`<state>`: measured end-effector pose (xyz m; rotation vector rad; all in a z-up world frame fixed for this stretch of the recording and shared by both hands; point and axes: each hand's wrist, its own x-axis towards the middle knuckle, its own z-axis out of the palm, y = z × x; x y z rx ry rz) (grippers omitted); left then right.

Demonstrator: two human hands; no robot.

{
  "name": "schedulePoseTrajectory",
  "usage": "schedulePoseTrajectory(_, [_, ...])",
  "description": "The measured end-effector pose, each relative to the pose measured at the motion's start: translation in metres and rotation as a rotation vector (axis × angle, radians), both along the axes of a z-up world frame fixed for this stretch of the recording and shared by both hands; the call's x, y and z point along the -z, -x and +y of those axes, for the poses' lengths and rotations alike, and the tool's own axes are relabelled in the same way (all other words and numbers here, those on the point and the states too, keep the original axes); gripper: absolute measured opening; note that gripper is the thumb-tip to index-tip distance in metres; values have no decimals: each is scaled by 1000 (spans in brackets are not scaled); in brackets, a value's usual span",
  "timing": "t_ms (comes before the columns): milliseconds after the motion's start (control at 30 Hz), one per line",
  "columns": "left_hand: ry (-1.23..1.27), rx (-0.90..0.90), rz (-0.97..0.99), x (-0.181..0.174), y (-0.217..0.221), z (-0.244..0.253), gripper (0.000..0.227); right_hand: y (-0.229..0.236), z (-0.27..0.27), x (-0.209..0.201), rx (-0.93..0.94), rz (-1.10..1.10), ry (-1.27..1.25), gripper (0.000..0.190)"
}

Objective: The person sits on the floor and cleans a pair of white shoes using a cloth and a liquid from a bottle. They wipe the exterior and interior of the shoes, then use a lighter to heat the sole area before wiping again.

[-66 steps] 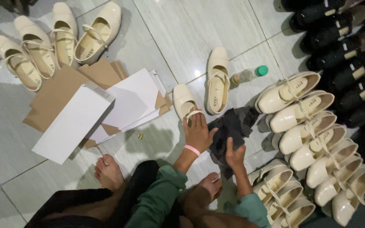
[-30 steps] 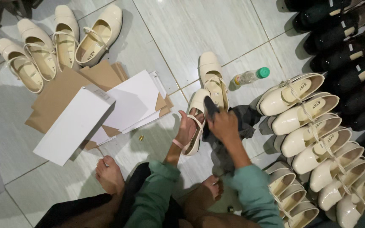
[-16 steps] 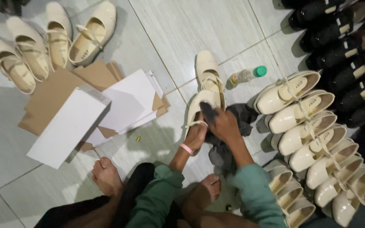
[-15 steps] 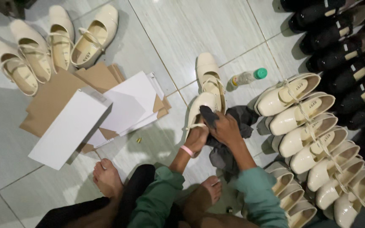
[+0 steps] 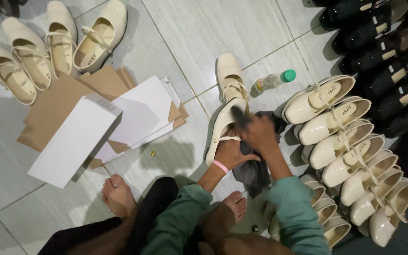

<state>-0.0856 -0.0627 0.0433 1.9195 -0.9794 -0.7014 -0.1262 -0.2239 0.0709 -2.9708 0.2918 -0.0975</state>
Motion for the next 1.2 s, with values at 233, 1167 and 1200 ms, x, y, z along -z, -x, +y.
schedulePoseTrajectory(233, [19,-52,-135,9,10,-5,134,0,-4,2,165,11,-27,26])
schedulePoseTrajectory(1167, [-169,16,28,39,29,-12,119,10,8,1,197,-248,-34,22])
schedulePoseTrajectory(1200, [-146,5,-10,42,28,-13,120,7,5,1,286,-233,-16,23])
